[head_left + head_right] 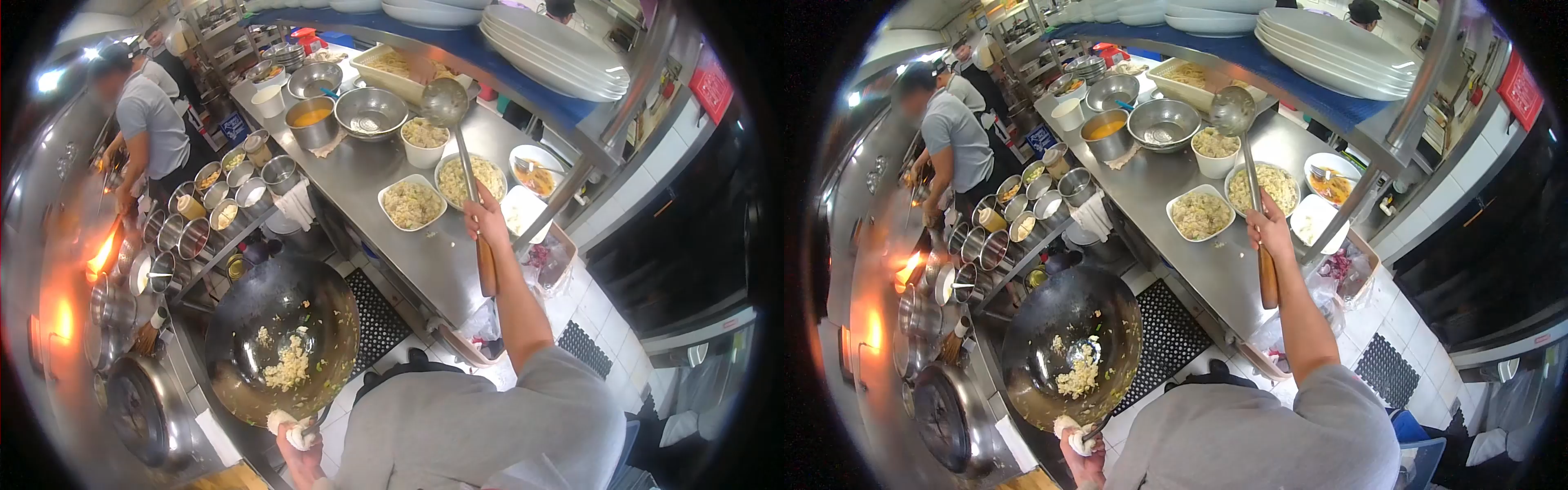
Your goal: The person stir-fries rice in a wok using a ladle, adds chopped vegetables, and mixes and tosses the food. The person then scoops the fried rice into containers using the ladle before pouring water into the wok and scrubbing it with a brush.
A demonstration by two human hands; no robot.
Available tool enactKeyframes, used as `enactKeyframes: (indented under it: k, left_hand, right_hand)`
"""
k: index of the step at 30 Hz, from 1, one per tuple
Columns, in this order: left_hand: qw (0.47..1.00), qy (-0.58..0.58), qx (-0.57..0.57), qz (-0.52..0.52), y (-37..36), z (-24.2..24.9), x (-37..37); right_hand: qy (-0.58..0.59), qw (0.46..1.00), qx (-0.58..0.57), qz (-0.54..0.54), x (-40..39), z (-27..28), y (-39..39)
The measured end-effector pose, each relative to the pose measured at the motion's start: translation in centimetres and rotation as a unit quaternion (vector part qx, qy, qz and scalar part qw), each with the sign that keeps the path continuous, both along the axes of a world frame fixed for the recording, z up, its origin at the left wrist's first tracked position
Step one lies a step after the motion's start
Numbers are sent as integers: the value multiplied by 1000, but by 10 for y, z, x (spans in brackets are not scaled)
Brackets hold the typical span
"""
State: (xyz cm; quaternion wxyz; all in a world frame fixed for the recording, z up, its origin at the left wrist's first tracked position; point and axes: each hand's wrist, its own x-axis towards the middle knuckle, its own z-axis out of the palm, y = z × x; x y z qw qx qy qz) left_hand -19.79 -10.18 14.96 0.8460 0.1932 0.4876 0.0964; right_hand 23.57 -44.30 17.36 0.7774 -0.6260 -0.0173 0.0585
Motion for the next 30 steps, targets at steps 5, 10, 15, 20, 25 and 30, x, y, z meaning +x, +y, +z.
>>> enactKeyframes:
  k: [5,10,15,20,25,30]
  left_hand:
    - [1000,-8,7,-16,-15,-2,11]
    - [998,-13,63,13,-50,-12,29]
    - [996,-68,48,7,-78,-30,22]
    - [993,-113,13,23,-93,-22,1]
    - [977,-138,12,159,-87,0,-23]
    - [974,-217,39,40,-46,-9,15]
  right_hand:
    - [121,975,127,135,-76,28,-6]
    - [-146,818,-375,411,-138,50,37]
    - [-340,555,-529,544,-132,46,31]
    - [-282,622,-491,541,-159,37,23]
    - [43,857,-208,470,-235,69,8]
    - [85,933,-30,349,-293,95,45]
